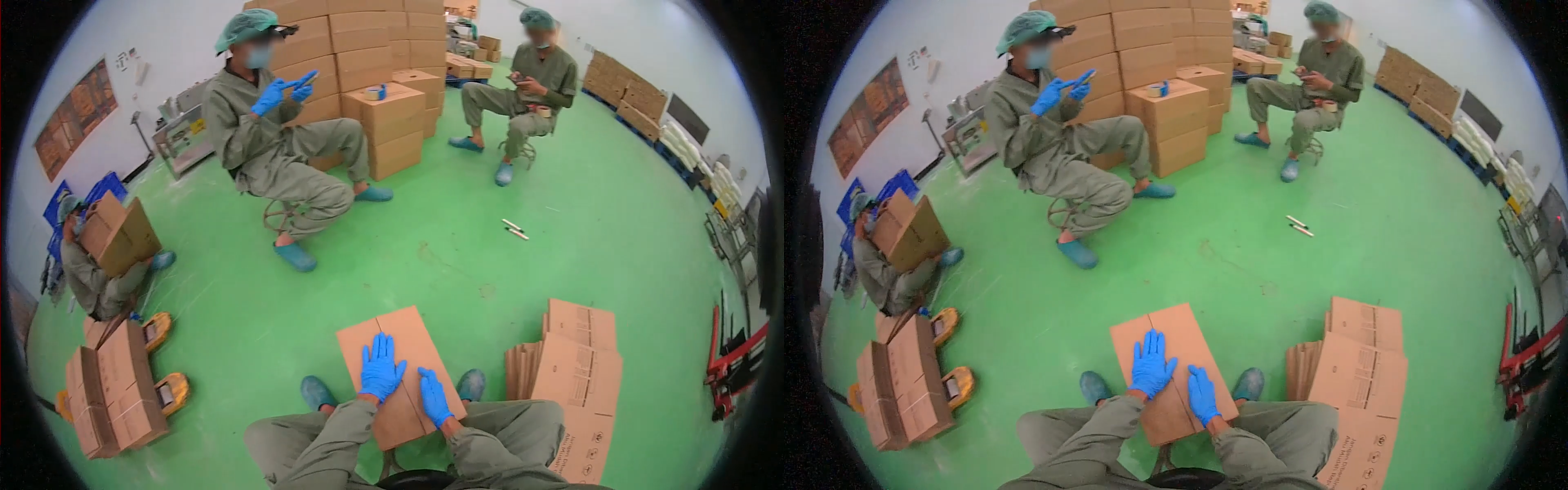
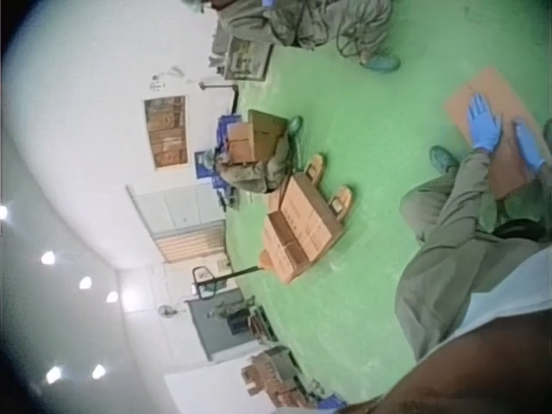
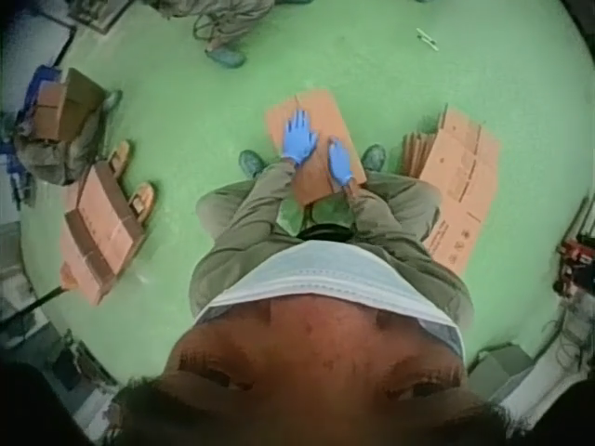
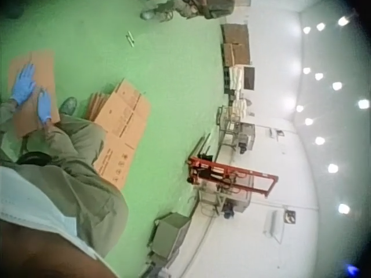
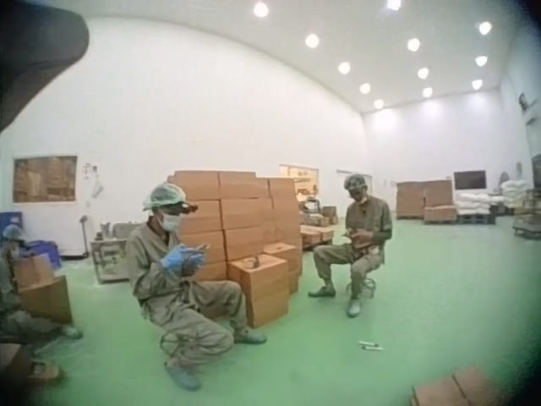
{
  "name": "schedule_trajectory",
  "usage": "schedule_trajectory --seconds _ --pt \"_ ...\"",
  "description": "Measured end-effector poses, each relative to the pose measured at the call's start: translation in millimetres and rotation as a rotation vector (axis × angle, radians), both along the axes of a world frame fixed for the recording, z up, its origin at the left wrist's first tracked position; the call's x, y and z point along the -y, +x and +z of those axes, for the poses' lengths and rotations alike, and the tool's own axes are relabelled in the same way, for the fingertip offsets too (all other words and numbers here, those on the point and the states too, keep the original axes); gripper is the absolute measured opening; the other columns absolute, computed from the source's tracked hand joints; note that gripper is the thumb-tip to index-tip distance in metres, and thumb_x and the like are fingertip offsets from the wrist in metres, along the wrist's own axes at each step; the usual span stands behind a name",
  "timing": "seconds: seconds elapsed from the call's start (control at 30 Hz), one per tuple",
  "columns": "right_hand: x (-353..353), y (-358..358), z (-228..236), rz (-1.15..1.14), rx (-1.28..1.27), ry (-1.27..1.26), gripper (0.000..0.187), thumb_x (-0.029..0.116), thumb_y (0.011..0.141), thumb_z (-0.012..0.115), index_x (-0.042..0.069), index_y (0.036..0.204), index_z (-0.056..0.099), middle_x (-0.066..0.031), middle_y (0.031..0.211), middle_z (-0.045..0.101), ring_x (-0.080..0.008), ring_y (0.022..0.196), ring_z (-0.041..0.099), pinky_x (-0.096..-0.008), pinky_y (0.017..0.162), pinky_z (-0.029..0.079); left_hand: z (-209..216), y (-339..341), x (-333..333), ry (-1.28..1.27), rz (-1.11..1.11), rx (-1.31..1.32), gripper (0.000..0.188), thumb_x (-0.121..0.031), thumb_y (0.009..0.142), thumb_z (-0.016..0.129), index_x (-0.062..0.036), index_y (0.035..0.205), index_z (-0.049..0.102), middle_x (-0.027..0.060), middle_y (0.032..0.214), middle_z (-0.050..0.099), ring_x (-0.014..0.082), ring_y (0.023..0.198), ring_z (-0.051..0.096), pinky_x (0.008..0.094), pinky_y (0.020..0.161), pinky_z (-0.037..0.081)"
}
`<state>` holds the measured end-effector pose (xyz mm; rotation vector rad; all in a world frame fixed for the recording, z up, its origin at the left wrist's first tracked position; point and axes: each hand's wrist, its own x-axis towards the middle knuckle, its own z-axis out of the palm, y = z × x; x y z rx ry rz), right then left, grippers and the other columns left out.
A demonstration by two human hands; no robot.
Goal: Assemble cardboard boxes by folding flaps and stacking them.
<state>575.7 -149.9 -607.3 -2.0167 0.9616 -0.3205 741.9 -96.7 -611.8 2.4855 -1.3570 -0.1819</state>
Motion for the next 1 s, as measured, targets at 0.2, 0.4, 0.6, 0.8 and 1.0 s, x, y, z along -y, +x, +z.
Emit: schedule_trajectory --seconds 0.2,0.4,0.6,0.8,1.0 --pt "-48 -69 -29 1.164 -0.394 0.438 0.039 0.034 0.092 0.045 0.005 0.111 0.061 -0.0191 0.116 0.061 -0.0343 0.103 0.059 -0.0429 0.091 0.043 -3 10 33 -0.03 -0.173 0.041 0.07 -0.042 0.091 0.046 -0.003 0.145 0.026 0.017 0.153 0.021 0.0299 0.142 0.018 0.0551 0.112 0.014" --pt "28 17 -34 0.64 -0.404 -0.148 0.051 0.032 0.087 0.051 0.008 0.132 0.047 -0.0213 0.13 0.052 -0.0382 0.114 0.054 -0.0466 0.097 0.043 79 -24 82 -0.175 -0.405 0.217 0.062 -0.033 0.093 0.044 -0.0032 0.145 0.027 0.015 0.153 0.022 0.0295 0.141 0.021 0.0575 0.111 0.013" --pt "108 9 61 0.635 -0.402 -0.09 0.056 0.039 0.09 0.047 0.008 0.136 0.044 -0.0224 0.131 0.051 -0.039 0.12 0.049 -0.0415 0.103 0.038 129 -66 16 -0.369 -0.285 0.005 0.06 -0.033 0.092 0.044 -0.002 0.142 0.032 0.0153 0.152 0.023 0.0337 0.141 0.019 0.058 0.111 0.015" --pt "212 -166 93 0.119 -0.553 0.232 0.066 0.043 0.089 0.05 0.005 0.141 0.035 -0.0183 0.14 0.044 -0.0327 0.129 0.042 -0.0393 0.108 0.033 12 -58 -47 0.298 -0.137 -0.294 0.069 -0.054 0.091 0.036 -0.009 0.144 0.032 0.0199 0.15 0.025 0.0413 0.139 0.02 0.063 0.107 0.017" --pt "127 -256 30 -0.585 -0.915 0.163 0.123 0.07 0.062 0.069 0.015 0.15 0.003 -0.0232 0.154 0.0 -0.0462 0.14 0.008 -0.0642 0.103 0.025 -117 -49 -124 0.485 -0.125 -0.579 0.066 -0.054 0.087 0.041 -0.0105 0.135 0.047 0.0218 0.139 0.043 0.0385 0.128 0.042 0.049 0.105 0.034"
